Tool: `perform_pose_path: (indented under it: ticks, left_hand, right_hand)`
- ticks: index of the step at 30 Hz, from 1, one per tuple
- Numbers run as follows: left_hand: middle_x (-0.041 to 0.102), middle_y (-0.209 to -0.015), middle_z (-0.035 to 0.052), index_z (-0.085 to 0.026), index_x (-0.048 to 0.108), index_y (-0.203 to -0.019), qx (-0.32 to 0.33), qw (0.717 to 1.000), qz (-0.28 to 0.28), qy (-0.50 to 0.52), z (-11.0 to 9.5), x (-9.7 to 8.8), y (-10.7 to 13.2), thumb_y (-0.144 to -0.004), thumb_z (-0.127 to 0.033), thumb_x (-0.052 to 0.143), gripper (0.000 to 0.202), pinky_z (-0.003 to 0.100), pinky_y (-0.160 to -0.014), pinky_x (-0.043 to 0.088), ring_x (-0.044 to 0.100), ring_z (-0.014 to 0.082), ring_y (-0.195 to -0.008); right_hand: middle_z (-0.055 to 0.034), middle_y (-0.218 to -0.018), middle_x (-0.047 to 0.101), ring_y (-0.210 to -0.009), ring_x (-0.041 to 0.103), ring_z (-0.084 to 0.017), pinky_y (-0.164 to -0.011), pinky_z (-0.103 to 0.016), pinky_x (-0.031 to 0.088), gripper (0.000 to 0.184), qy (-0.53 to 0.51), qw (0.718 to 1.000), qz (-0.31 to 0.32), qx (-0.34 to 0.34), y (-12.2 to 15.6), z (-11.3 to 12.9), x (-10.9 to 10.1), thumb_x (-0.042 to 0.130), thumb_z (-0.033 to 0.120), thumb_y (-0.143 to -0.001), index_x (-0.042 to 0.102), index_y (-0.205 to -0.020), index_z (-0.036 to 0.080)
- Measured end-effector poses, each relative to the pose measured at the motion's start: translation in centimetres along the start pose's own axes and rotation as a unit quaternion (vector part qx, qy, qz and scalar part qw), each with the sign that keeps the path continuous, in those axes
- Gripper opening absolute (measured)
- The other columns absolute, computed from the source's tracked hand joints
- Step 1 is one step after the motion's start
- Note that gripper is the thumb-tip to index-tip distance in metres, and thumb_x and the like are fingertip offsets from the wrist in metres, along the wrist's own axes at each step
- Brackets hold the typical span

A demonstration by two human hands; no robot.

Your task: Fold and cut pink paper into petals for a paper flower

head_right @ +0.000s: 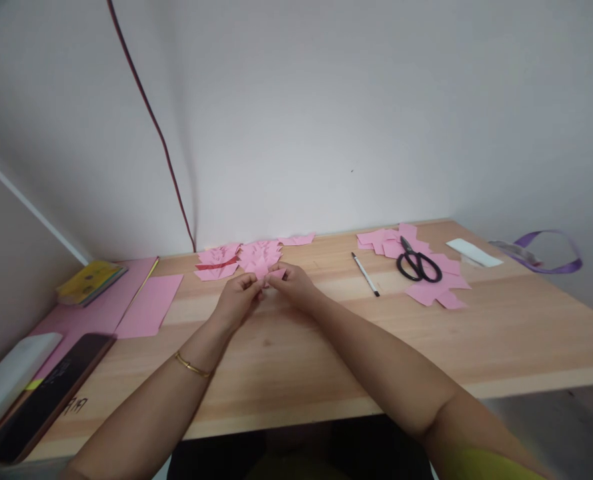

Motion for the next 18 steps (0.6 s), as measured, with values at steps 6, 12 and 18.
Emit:
perform_pose_path:
  ticks: [6, 12, 18]
  left_hand:
    - [0.050, -0.050, -0.0023, -0.017, 0.050, -0.058, 0.000, 1.000, -0.008, 0.027, 0.04, 0.08, 0.02, -0.071, -0.040, 0.063, 0.030, 0.020, -0.046, 0.027, 0.040, 0.0079, -0.045]
    - [0.048, -0.049, -0.0031, -0.017, 0.054, -0.060, 0.036, 0.999, 0.006, -0.035, -0.61, 0.06, 0.10, -0.074, -0.038, 0.060, 0.026, 0.022, -0.047, 0.030, 0.041, 0.0094, -0.047]
    - [0.046, -0.050, -0.0036, -0.018, 0.054, -0.061, 0.043, 0.998, 0.008, -0.050, -0.46, -0.01, 0.00, -0.075, -0.037, 0.058, 0.023, 0.022, -0.047, 0.028, 0.039, 0.0100, -0.047]
  right_hand:
    - [0.0010, -0.072, 0.057, -0.065, 0.048, -0.011, -0.062, -0.023, 0.036, 0.016, -0.021, 1.000, 0.012, 0.005, -0.02, 0.06, 0.10, 0.055, 0.033, -0.075, 0.058, -0.077, 0.017]
    - [0.0033, -0.066, 0.049, -0.063, 0.044, -0.011, -0.060, -0.022, 0.034, 0.018, -0.016, 1.000, 0.008, 0.001, 0.02, 0.30, 0.00, 0.058, 0.033, -0.073, 0.050, -0.069, 0.018]
    - [0.0032, -0.067, 0.047, -0.064, 0.043, -0.010, -0.061, -0.023, 0.033, 0.021, -0.017, 1.000, 0.012, -0.010, -0.13, 0.19, -0.04, 0.057, 0.036, -0.074, 0.048, -0.068, 0.018]
Point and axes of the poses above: each hand's wrist, its own y-axis away from the middle knuckle, its own x-axis out of the palm, z = x × y, the point moved 6 cm from there along -y, towards the middle knuckle
